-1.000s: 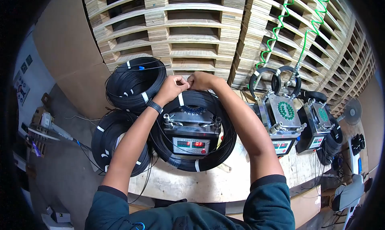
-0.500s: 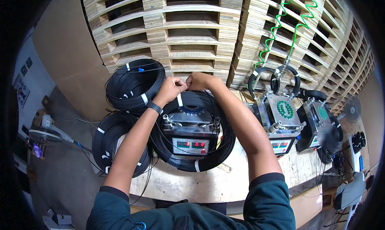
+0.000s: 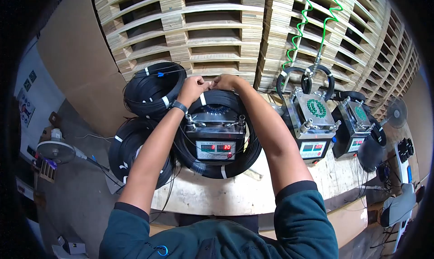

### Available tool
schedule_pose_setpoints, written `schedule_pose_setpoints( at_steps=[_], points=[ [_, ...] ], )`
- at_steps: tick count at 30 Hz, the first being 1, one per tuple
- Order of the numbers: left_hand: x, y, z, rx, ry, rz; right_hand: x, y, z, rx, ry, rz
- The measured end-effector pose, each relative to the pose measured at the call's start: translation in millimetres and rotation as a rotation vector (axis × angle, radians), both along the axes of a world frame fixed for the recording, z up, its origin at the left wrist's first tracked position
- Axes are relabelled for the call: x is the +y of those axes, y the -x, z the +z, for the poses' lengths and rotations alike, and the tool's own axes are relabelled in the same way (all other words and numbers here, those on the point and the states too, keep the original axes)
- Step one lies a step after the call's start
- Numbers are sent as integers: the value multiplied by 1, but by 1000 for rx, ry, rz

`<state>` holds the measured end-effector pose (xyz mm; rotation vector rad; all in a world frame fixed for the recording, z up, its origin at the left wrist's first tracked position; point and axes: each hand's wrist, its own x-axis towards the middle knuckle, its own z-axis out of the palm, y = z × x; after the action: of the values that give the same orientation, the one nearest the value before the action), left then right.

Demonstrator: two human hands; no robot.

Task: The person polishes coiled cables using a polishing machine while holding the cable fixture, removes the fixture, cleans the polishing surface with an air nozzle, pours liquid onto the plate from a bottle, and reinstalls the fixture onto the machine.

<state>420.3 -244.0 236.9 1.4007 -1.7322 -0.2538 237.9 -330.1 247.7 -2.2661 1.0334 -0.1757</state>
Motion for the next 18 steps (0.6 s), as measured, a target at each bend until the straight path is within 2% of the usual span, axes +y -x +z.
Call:
schedule_pose_setpoints(
  at_steps=[2, 4, 6, 7, 9, 10, 11, 13, 14, 18],
  points=[
    [20, 6, 15, -127, -57, 229, 11, 7, -3, -261, -160, -74],
    [21, 4, 16, -247, -226, 292, 33, 15, -1, -395, -25, -170],
    [-3, -5, -4, -244, -275, 232, 37, 24, -9, -338, 94, -377],
    [-13, -9, -11, -254, -328, 174, 44, 26, -7, -336, 104, -378],
    [-9, -10, -10, -213, -328, 149, 57, 31, -5, -394, 306, -582],
    [-6, -9, -7, -175, -337, 129, 59, 33, -3, -401, 312, -587],
    [-3, -8, -4, -113, -416, 186, 61, 35, -1, -346, 398, -661],
    [-1, -6, -5, -103, -376, 247, 64, 35, -2, -249, 512, -736],
    [1, -7, -8, -92, -339, 308, 63, 34, -2, -244, 510, -730],
    [-1, -10, -7, 1, -359, 254, 38, 35, 2, 57, 460, -551]
  ],
)
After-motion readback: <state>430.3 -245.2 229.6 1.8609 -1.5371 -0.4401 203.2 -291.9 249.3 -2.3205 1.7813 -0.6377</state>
